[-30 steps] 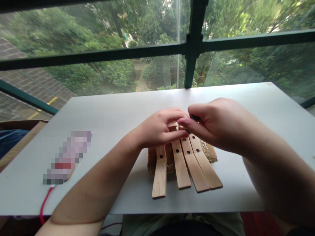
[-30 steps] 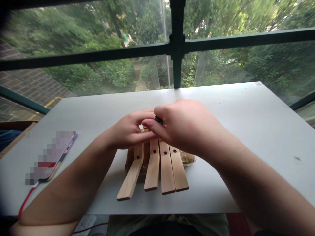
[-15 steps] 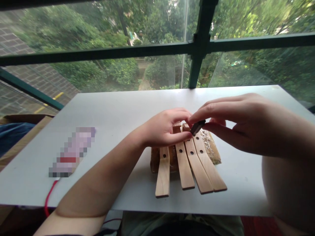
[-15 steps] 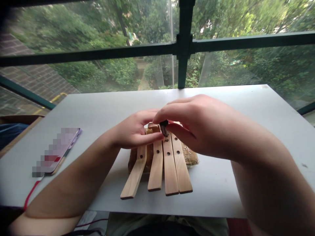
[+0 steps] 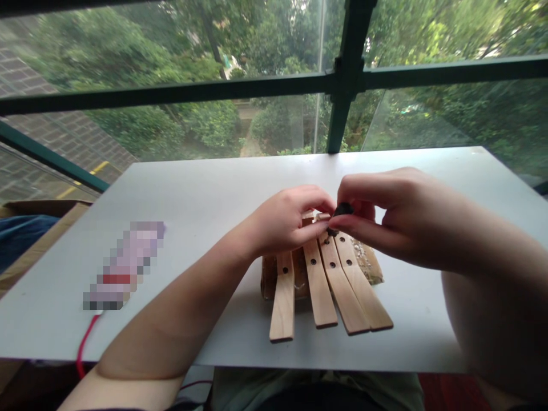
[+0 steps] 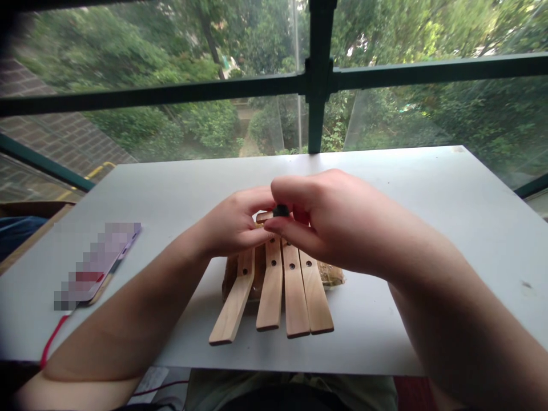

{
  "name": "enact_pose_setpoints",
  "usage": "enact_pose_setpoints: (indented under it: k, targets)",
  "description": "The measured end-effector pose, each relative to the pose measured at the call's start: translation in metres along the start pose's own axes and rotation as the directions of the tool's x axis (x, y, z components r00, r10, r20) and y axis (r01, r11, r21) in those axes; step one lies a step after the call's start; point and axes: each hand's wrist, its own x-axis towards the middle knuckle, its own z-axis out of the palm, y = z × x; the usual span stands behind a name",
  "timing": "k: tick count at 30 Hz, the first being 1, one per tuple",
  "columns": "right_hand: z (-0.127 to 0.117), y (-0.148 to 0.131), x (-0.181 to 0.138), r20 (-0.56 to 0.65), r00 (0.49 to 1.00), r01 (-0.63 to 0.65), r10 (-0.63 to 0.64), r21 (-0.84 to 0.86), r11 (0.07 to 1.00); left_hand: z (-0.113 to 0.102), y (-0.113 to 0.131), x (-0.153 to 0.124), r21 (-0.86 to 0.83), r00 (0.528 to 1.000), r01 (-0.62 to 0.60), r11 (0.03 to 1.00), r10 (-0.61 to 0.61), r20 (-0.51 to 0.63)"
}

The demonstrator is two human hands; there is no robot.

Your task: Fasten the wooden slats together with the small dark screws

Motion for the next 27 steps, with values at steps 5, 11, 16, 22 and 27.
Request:
enact_pose_setpoints:
  k: [5,11,16,22,27]
  targets:
    - [-0.001,0.001,-0.001,0.013,1.0,-0.013,0.012,0.025,1.0,0.0,0.0,0.0,-0.02,1.0,-0.018,1.0,0.018,-0.003]
    - [0.0,-0.001,-0.001,0.023,0.999,-0.039,0.038,0.053,0.998,-0.001,0.0,0.001,-0.021,0.999,-0.054,0.998,0.054,0.003]
    - [-0.001,0.001,0.0,0.008,1.0,0.017,-0.018,0.033,0.999,-0.002,-0.002,0.002,-0.032,0.998,-0.053,0.998,0.054,0.032]
    - [0.001,0.009,0.001,-0.062,0.975,0.22,-0.215,0.089,0.971,-0.002,-0.004,0.003,0.0,0.997,-0.076,0.997,0.076,0.024]
    - [0.003,0.007,0.002,-0.009,0.964,0.259,-0.266,0.272,0.927,0.0,-0.008,0.002,0.089,0.993,-0.114,0.989,0.116,-0.015]
